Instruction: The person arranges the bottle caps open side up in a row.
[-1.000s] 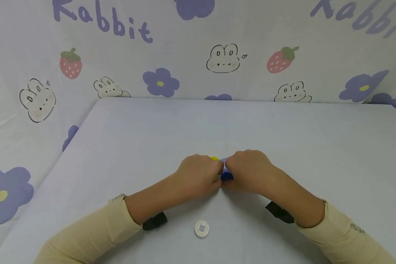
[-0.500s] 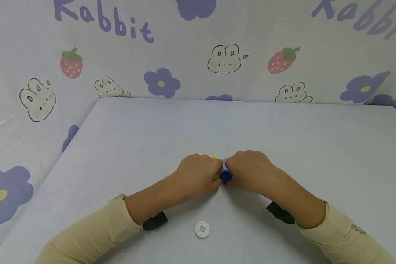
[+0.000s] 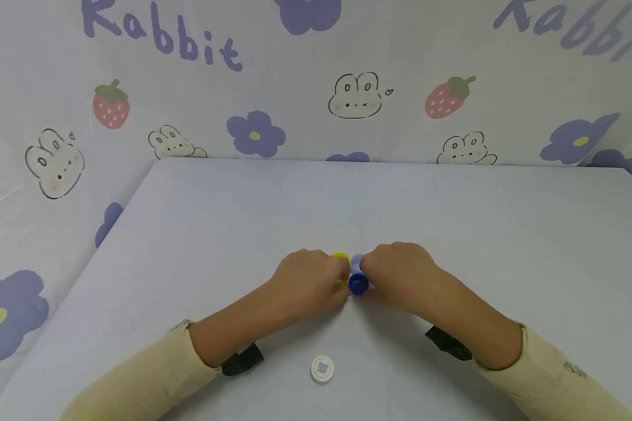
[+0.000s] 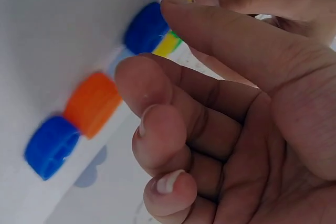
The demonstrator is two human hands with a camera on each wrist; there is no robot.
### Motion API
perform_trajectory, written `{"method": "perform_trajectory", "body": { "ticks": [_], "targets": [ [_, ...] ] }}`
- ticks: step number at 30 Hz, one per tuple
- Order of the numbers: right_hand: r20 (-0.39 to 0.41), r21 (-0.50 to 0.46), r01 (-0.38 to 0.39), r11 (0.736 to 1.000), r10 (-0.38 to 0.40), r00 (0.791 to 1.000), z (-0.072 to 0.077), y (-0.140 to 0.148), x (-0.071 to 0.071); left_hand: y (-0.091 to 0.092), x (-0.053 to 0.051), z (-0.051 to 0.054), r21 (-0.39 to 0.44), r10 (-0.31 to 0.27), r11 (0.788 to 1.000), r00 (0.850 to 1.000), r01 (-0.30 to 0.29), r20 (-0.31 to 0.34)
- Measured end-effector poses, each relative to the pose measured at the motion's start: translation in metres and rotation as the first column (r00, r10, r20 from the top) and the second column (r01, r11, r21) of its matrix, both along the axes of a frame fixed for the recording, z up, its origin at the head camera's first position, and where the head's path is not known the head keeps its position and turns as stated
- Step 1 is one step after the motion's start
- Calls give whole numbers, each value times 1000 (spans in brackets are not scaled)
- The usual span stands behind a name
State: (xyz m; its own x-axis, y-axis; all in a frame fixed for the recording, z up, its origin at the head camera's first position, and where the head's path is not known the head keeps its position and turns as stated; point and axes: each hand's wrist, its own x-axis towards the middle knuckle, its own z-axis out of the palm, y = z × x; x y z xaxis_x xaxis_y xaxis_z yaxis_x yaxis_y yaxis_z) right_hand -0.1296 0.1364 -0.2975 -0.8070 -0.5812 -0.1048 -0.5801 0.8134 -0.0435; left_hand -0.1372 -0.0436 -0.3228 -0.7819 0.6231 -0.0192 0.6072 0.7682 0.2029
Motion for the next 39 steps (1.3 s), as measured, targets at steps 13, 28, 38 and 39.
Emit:
{"method": "perform_trajectory", "body": {
  "ticks": [13, 28, 38, 39],
  "targets": [
    [223, 155, -146, 977, 110, 969, 6, -32, 40, -37, 30, 18, 30, -31, 999, 905, 20, 425],
    [56, 24, -371, 928, 369, 928, -17, -40, 58, -48, 40, 2, 91, -121, 992, 828, 85, 547],
    [78, 17, -357, 934, 354, 932, -20, -44, 58, -47, 42, 1, 95, -119, 992, 819, 80, 562],
    [79, 16, -355, 935, 353, 932, -19, -44, 58, -46, 42, 1, 92, -118, 993, 823, 81, 556]
  ]
}}
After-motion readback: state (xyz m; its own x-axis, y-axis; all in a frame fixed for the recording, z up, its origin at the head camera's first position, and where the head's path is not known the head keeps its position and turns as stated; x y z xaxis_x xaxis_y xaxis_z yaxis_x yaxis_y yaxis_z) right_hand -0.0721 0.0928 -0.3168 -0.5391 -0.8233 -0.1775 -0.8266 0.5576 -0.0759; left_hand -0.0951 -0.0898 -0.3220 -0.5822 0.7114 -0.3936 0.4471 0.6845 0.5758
